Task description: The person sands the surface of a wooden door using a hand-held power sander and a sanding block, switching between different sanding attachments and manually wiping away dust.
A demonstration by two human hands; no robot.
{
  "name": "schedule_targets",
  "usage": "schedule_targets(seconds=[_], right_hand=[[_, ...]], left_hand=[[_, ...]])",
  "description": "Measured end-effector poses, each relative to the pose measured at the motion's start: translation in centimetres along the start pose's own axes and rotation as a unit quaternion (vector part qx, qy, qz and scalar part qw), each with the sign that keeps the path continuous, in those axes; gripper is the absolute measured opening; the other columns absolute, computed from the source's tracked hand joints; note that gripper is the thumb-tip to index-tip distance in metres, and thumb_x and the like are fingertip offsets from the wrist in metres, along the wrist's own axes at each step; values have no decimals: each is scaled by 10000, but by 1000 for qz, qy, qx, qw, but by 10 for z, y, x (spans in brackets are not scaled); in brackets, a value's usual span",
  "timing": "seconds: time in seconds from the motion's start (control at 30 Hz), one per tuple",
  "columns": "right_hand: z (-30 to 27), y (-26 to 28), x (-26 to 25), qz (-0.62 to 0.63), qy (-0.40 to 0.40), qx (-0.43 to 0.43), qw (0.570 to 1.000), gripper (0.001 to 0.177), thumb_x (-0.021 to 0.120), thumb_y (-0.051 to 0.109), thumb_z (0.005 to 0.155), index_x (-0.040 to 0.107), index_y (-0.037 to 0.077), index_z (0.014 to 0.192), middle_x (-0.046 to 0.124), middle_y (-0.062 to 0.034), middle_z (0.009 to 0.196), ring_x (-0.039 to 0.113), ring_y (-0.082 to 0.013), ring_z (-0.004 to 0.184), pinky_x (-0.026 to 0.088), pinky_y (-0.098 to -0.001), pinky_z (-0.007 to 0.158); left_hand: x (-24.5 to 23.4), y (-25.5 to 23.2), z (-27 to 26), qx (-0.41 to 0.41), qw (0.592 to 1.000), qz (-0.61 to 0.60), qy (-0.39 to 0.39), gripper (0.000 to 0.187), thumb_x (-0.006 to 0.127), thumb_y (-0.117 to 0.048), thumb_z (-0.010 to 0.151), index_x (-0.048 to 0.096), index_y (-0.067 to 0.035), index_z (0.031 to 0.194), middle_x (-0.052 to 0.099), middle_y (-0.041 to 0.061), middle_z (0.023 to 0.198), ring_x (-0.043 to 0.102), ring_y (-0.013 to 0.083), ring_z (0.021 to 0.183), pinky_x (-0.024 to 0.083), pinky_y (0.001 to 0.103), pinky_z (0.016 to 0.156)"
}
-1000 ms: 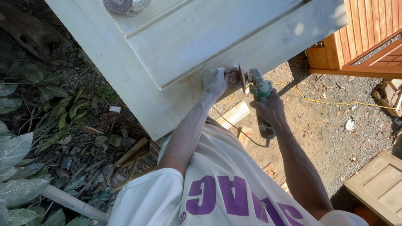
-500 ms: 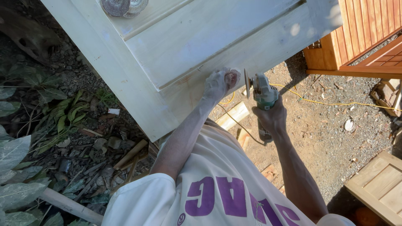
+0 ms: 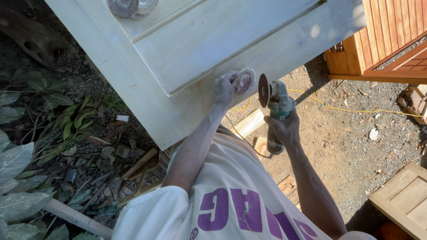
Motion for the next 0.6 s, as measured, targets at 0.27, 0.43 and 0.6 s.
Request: schedule_targets(seconds=[0.27, 0.43, 0.6], right_hand=[[20, -17, 9, -56, 29, 17, 998, 692, 812, 200, 656, 505, 28, 1252, 649, -99, 1002, 690, -234, 836, 650, -427, 774], [37, -30, 21, -112, 55, 49, 991, 600, 821, 217, 687, 560, 9, 1185, 654, -122, 947, 682, -265, 787, 657, -453, 736], [46, -31, 21, -143, 52, 64, 986, 678, 846, 215, 668, 501, -19, 1204, 649, -133, 950, 688, -263, 780, 655, -452, 727]], left_hand=[[-5, -14, -2, 62, 995, 74, 11, 337, 781, -128, 822, 752, -61, 1151, 792, 107, 970, 772, 223, 811, 622, 362, 739], [-3, -5, 1, 67, 995, 57, 51, 260, 765, -159, 883, 771, -116, 1140, 804, 43, 981, 778, 144, 765, 648, 304, 727], [1, 2, 6, 76, 994, 61, 53, 256, 784, -158, 858, 780, -105, 1108, 802, 45, 957, 775, 142, 743, 649, 299, 723]])
Point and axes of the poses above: each hand's wrist, its own z-axis towards the middle knuckle, its own x-axis out of the palm, y = z × x, the point moved 3 cm from there along z, towards the middle knuckle
